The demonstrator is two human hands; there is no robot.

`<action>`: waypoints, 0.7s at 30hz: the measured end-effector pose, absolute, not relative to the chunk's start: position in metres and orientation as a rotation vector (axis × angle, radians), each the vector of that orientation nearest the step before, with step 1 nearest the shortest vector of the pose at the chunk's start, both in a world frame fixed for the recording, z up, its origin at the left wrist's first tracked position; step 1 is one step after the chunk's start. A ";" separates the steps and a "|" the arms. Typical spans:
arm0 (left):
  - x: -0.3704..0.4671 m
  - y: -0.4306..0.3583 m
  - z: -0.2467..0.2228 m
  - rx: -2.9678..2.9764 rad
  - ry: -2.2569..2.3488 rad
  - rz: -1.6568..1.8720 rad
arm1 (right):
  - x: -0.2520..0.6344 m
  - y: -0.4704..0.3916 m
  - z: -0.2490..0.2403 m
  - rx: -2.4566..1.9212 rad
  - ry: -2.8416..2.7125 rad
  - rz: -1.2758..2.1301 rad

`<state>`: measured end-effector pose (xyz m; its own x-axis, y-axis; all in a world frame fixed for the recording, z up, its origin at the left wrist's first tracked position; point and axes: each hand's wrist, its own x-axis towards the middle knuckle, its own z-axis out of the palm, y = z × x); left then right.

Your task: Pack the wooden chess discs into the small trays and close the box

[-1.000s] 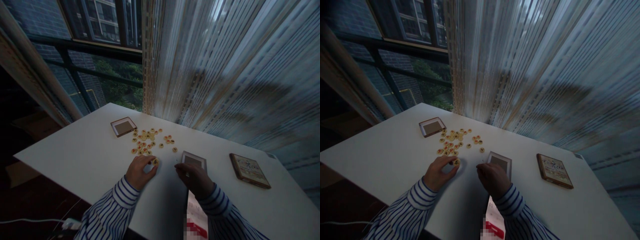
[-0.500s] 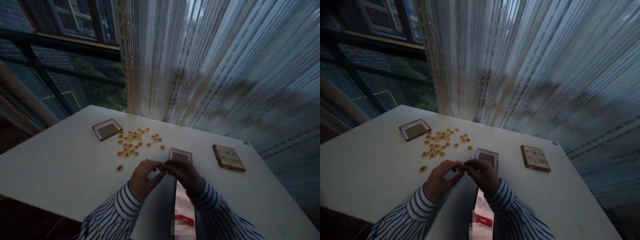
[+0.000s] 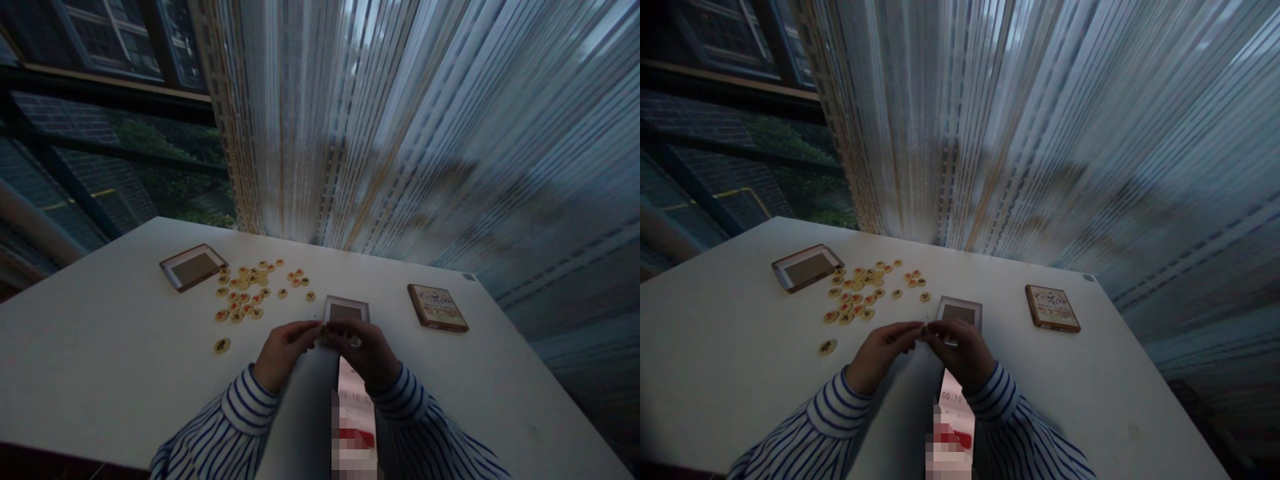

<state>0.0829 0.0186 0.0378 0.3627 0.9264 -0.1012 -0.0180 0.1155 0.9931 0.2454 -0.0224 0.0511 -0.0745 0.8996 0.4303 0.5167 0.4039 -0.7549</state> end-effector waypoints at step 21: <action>0.124 0.036 0.040 1.302 0.940 0.814 | 0.278 -0.020 0.030 -1.351 -1.867 -0.025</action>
<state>0.1238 0.0362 0.0397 0.4145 0.9037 -0.1073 0.0233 0.1074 0.9939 0.2779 -0.0197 0.0298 -0.0959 0.7848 0.6123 0.8009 0.4261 -0.4207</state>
